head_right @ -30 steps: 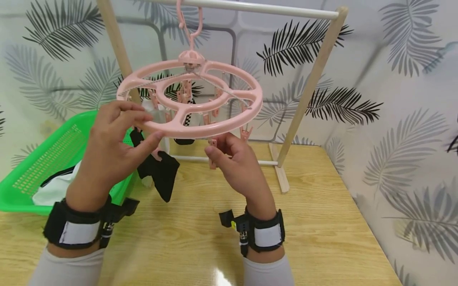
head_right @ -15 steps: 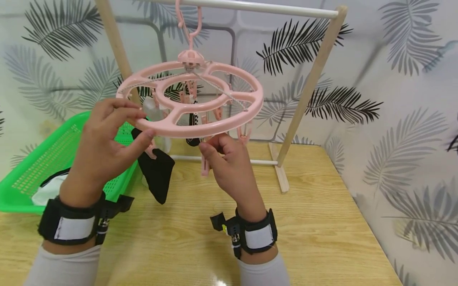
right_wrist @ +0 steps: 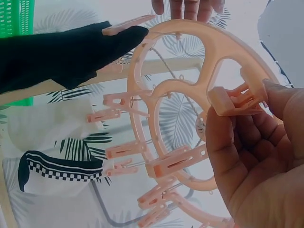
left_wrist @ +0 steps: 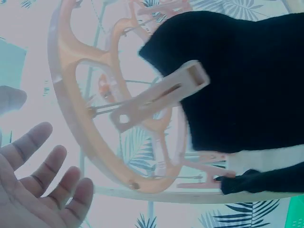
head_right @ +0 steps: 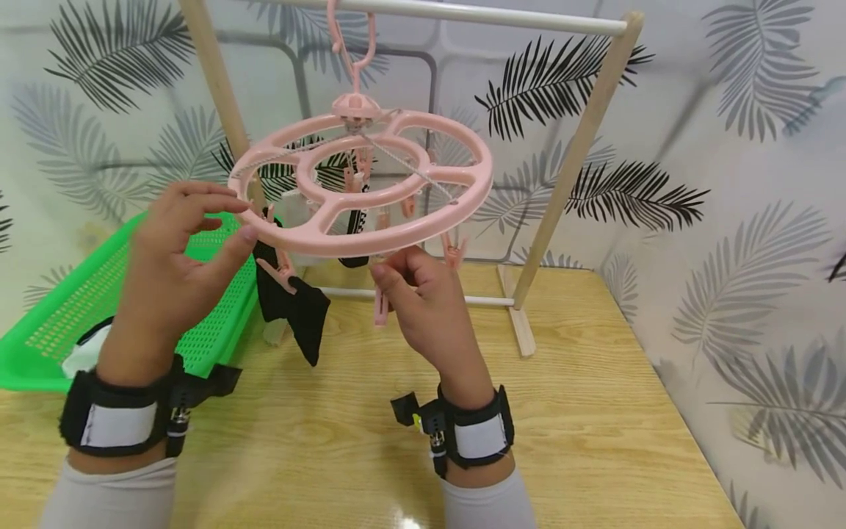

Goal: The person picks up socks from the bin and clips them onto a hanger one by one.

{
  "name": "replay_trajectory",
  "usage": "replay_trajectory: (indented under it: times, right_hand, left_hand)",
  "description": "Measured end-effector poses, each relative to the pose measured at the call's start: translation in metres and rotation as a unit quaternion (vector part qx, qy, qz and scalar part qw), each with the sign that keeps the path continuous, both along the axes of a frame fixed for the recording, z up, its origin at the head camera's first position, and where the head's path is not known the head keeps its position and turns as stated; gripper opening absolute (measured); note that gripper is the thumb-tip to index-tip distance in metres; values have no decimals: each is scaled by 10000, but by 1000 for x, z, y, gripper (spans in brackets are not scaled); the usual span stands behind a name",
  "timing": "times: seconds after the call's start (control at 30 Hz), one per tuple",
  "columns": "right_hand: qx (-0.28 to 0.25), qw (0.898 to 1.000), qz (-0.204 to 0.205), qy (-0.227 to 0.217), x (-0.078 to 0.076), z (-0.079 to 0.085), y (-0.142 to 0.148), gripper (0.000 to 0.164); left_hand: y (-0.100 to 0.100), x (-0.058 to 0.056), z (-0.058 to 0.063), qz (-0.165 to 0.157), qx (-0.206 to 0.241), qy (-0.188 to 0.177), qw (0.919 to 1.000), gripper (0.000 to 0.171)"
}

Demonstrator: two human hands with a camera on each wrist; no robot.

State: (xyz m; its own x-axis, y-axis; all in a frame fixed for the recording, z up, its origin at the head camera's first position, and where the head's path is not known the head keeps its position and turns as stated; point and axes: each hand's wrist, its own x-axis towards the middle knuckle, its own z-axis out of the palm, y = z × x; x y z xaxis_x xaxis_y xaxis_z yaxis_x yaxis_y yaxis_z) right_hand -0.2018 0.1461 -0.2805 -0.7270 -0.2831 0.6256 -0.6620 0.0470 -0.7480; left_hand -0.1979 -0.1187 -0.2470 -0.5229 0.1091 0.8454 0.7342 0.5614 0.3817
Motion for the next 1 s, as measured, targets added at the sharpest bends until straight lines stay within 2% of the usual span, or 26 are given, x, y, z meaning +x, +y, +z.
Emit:
replay_trajectory:
  times: [0.2,0.3,0.4,0.5,0.57,0.63,0.73,0.8,0.87,0.93,1.0]
  right_hand:
    - [20,9999,-52,-114,-1,-1,-2,21]
    - [-10,9999,-31,-164,-1,-2,-2,21]
    - [-47,9999,17,-141,-3,-3,-2,32]
    - [-71,9999,63,-125,-4,-2,-3,34]
    - [-59,9999,48,-120,-5,-2,-3,32]
    - [-14,9999,-6,-168,-5,-2,-2,27]
    - [44,9997,-84,-239,-5,-2,-1,24]
    - [82,9994,-139,-307,-5,-3,-1,21]
    - [89,9991,-177,-367,-5,-3,0,18]
    - [96,9988,-192,-429,-5,-4,0,16]
    - [90,9988,-162,-464,-6,-4,0,16]
  left_hand:
    - [-7,15,11,-60,68,-993,9950,22]
    - [-12,18,15,-64,-13,-1258,9920,24]
    - [-21,15,19,138,34,-1518,9883,26]
    - [-38,2,23,635,-108,-1935,9790,31]
    - [-54,-15,25,987,-502,-2363,9653,38]
    - [-71,-37,23,1213,-1037,-2834,9456,44]
    - [-96,-72,10,1353,-2026,-3448,9065,50]
    - [-111,-91,-5,1410,-2574,-3729,8802,45]
    - [-127,-105,-25,1475,-3084,-3943,8530,40]
    - [-142,-113,-44,1547,-3412,-4245,8243,37]
    - [-154,-117,-62,1642,-3498,-4583,8004,38]
